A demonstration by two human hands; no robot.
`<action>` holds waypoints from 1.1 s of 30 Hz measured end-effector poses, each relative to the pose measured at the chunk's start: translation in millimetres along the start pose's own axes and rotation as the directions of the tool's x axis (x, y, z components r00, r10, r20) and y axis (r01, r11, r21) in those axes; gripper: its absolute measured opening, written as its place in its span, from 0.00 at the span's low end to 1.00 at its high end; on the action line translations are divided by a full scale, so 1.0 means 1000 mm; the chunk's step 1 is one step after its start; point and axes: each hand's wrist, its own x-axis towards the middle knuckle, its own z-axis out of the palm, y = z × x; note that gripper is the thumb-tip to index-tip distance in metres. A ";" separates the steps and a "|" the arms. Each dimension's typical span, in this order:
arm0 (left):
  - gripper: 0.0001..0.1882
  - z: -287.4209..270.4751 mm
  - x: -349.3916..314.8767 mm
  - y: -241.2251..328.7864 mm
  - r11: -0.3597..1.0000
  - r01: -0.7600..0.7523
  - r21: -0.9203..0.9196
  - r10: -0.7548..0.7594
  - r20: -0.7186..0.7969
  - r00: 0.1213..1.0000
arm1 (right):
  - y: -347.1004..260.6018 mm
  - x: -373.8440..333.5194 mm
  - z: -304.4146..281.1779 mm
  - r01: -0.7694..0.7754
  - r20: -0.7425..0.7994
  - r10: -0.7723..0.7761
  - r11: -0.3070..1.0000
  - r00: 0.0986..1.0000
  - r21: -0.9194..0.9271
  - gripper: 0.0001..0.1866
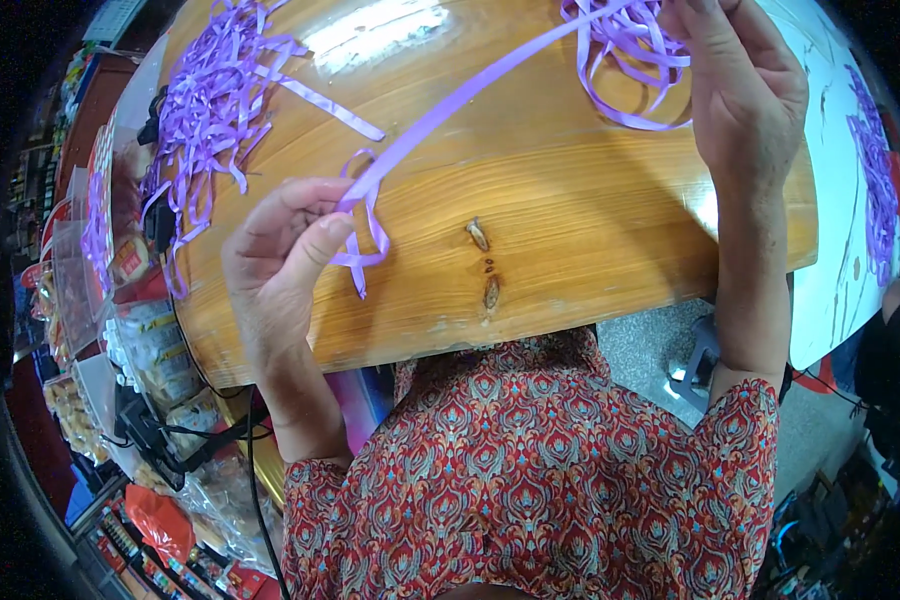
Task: The person picks up a purple ribbon from a pile on the table and rolls one end into a small cylinder by hand. They then repeatedly fold the ribbon over itself while rotating the center to form a flower shape.
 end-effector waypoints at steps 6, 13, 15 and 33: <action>0.13 0.003 -0.007 0.003 0.985 0.091 -0.150 -0.099 -0.051 0.994 | 0.004 0.002 0.003 0.031 -0.135 -0.030 1.000 0.990 0.002 0.13; 0.14 0.001 -0.006 -0.004 0.996 0.023 -0.091 -0.033 -0.102 0.994 | -0.025 0.001 0.043 0.307 0.245 -0.189 0.681 0.951 -0.665 0.15; 0.13 -0.001 -0.012 -0.005 0.983 0.005 -0.184 -0.028 -0.122 0.992 | -0.038 -0.001 0.089 0.474 0.430 -0.206 0.290 0.879 -0.831 0.16; 0.05 0.017 -0.013 0.001 0.961 -0.044 -0.274 0.054 0.028 0.998 | -0.022 -0.030 0.128 0.612 0.627 -0.351 0.747 0.695 -0.260 0.11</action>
